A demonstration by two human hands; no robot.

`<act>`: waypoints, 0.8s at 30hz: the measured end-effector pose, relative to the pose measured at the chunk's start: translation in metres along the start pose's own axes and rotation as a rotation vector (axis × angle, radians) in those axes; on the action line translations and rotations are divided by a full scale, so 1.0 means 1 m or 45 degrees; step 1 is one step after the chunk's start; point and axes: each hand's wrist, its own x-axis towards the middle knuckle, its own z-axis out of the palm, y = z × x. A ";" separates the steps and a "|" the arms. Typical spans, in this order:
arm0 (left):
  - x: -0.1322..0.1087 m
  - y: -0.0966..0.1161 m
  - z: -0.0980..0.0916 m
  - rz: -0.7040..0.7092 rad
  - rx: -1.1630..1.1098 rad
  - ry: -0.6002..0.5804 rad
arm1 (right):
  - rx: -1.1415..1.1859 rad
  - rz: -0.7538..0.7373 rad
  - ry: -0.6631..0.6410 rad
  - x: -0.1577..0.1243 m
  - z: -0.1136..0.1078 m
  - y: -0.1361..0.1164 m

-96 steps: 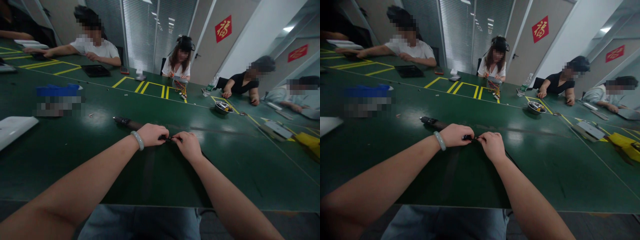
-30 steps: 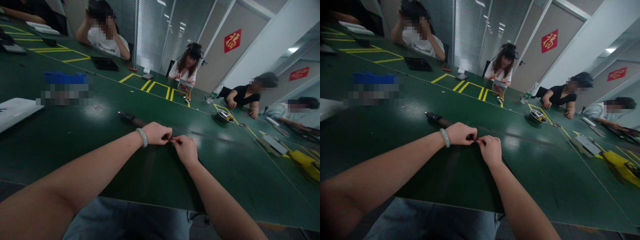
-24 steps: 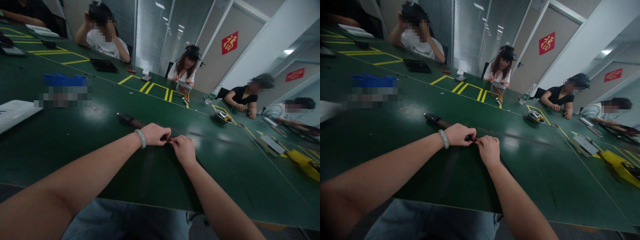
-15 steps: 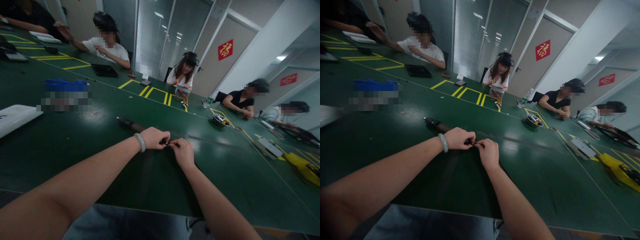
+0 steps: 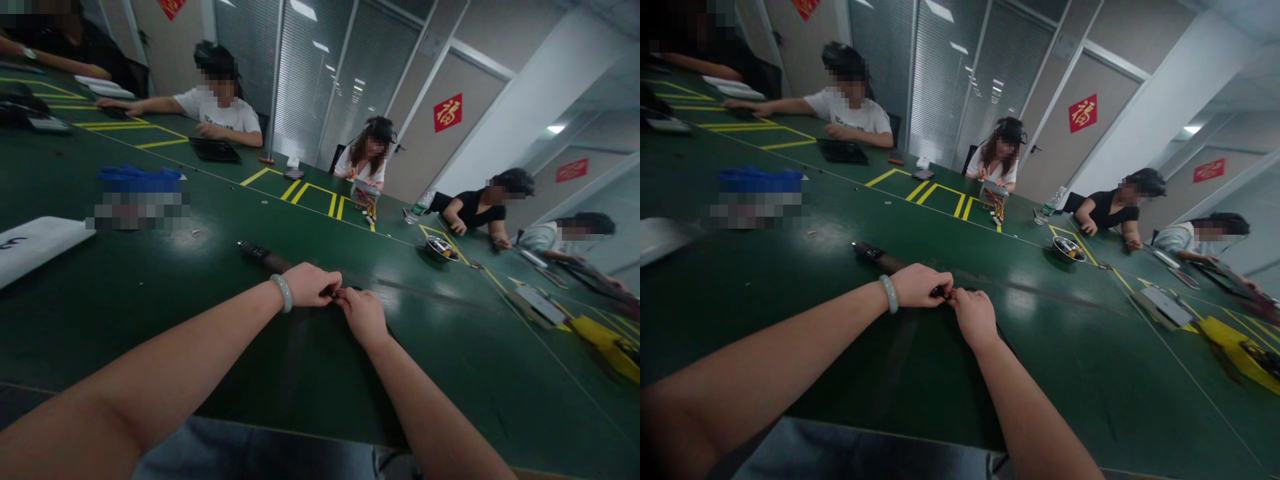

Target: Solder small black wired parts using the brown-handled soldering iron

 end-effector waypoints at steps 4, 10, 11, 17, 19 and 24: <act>-0.002 0.004 -0.002 0.027 -0.023 0.039 | -0.064 -0.070 -0.005 0.002 0.000 -0.002; -0.006 0.017 -0.015 0.087 -0.059 0.317 | -0.178 -0.073 0.037 0.005 0.001 -0.004; -0.008 0.019 -0.018 0.105 -0.070 0.352 | -0.188 -0.068 0.037 0.006 0.000 -0.001; -0.013 0.023 -0.025 0.200 -0.151 0.294 | -0.193 0.055 -0.088 -0.008 -0.015 0.058; -0.013 0.022 -0.023 0.225 -0.175 0.192 | -0.171 0.169 -0.145 -0.030 -0.024 0.096; -0.008 0.019 -0.014 0.276 -0.196 0.005 | -0.108 0.490 -0.208 -0.120 -0.049 0.209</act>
